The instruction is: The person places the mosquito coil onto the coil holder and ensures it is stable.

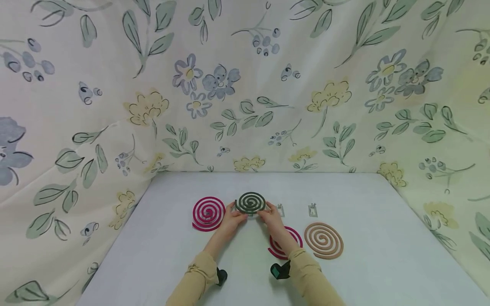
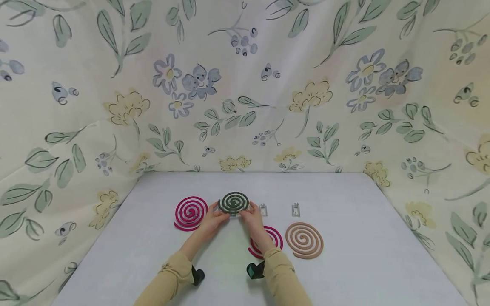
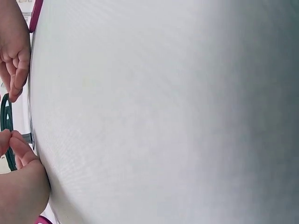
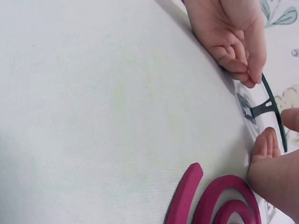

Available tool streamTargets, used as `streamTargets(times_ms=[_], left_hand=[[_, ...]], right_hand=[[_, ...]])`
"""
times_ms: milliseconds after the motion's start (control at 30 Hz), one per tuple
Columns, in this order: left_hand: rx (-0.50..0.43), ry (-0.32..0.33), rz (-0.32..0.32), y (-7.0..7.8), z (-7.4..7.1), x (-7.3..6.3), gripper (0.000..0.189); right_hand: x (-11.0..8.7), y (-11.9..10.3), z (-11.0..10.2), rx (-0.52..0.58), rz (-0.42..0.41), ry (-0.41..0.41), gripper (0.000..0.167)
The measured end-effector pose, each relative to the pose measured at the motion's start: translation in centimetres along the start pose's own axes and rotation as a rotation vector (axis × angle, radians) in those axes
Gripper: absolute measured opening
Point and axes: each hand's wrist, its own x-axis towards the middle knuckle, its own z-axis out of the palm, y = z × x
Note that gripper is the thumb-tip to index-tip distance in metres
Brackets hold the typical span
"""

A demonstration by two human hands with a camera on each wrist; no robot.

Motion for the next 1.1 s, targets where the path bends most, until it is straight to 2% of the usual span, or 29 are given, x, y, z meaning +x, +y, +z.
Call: streamTargets(times_ms=[367,633,767,867,1000,1100], left_hand=[[0.156,0.014,-0.017,0.1,0.4,-0.9,0.077],[0.281,0.086,-0.031,0.3,0.8,-1.7,0.078],[0.306,0.088,-0.009,-0.2,0.7,-2.3,0.081],[0.324,0.086,-0.063,-0.1,0.8,-2.7,0.082],[0.333,0.085,-0.190,0.7,1.2,-3.5,0.079],[0.322,0.050,-0.211,1.3,1.5,-4.1,0.076]], right_hand=[[-0.4,-1.1,-1.0,-0.013,0.120,-0.088,0.064],[-1.1,-1.9,-2.1,-0.076,0.123,-0.159,0.060],[-1.5,-2.3,-3.0,-0.110,0.114,-0.187,0.060],[-1.9,-2.5,-3.8,-0.126,0.115,-0.209,0.060],[-2.7,-2.9,-5.0,-0.184,0.097,-0.246,0.059],[-3.4,-3.0,-6.2,-0.234,0.067,-0.281,0.057]])
